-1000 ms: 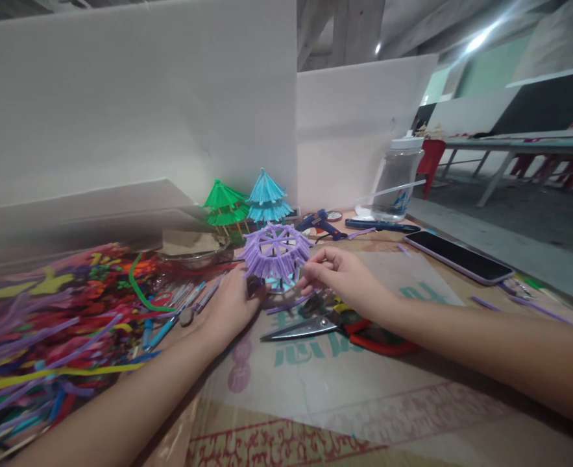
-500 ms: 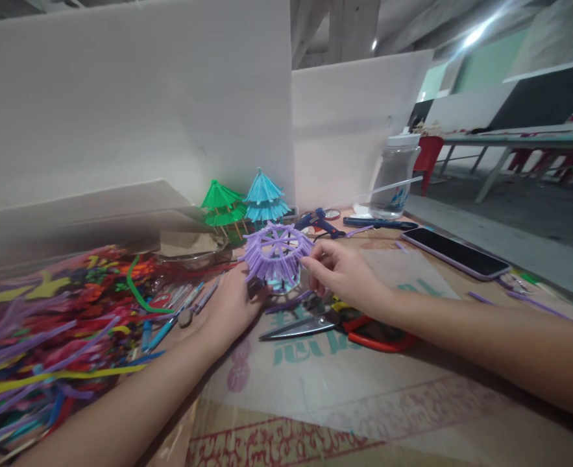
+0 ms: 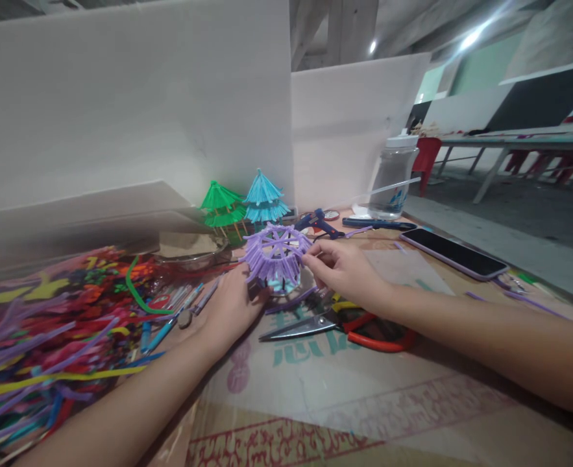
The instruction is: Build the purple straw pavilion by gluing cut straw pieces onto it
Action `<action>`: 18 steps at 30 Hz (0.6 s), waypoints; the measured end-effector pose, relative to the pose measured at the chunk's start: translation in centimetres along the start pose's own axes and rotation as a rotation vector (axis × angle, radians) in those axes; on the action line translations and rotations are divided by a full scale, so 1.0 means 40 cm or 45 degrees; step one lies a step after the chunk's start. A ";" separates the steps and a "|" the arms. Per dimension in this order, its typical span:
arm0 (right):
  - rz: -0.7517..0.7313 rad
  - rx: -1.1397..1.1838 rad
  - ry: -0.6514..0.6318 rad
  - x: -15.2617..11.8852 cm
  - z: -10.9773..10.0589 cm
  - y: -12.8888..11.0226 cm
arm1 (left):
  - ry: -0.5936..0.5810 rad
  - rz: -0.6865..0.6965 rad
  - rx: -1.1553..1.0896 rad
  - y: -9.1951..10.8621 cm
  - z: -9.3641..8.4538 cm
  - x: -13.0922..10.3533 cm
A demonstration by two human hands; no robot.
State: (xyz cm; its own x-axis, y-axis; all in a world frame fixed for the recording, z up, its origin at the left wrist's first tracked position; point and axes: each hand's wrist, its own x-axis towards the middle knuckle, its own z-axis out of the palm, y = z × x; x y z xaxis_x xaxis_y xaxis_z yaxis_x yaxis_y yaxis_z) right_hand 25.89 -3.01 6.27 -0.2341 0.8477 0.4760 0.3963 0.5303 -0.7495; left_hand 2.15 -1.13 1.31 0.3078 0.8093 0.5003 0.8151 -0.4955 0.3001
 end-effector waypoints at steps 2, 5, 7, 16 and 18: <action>-0.019 -0.020 0.008 -0.002 0.001 0.004 | 0.003 -0.004 0.004 -0.001 0.001 0.000; -0.084 -0.119 0.026 -0.005 0.001 0.009 | 0.000 -0.010 0.003 -0.001 0.000 -0.001; -0.124 -0.193 0.027 -0.006 0.001 0.011 | -0.008 -0.010 -0.002 -0.001 -0.001 -0.001; -0.125 -0.364 -0.067 0.004 -0.006 0.003 | -0.018 0.018 -0.013 -0.002 -0.003 0.001; -0.157 -0.466 -0.123 0.003 -0.015 -0.008 | -0.022 0.010 -0.006 -0.006 0.000 0.001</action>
State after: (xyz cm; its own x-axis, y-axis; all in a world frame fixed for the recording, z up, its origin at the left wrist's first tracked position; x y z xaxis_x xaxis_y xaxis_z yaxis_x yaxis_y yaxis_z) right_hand 26.26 -3.10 6.85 -0.3753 0.7845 0.4938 0.6461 0.6033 -0.4675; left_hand 1.94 -0.98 1.26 0.3223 0.8108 0.4887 0.8105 -0.5031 0.3001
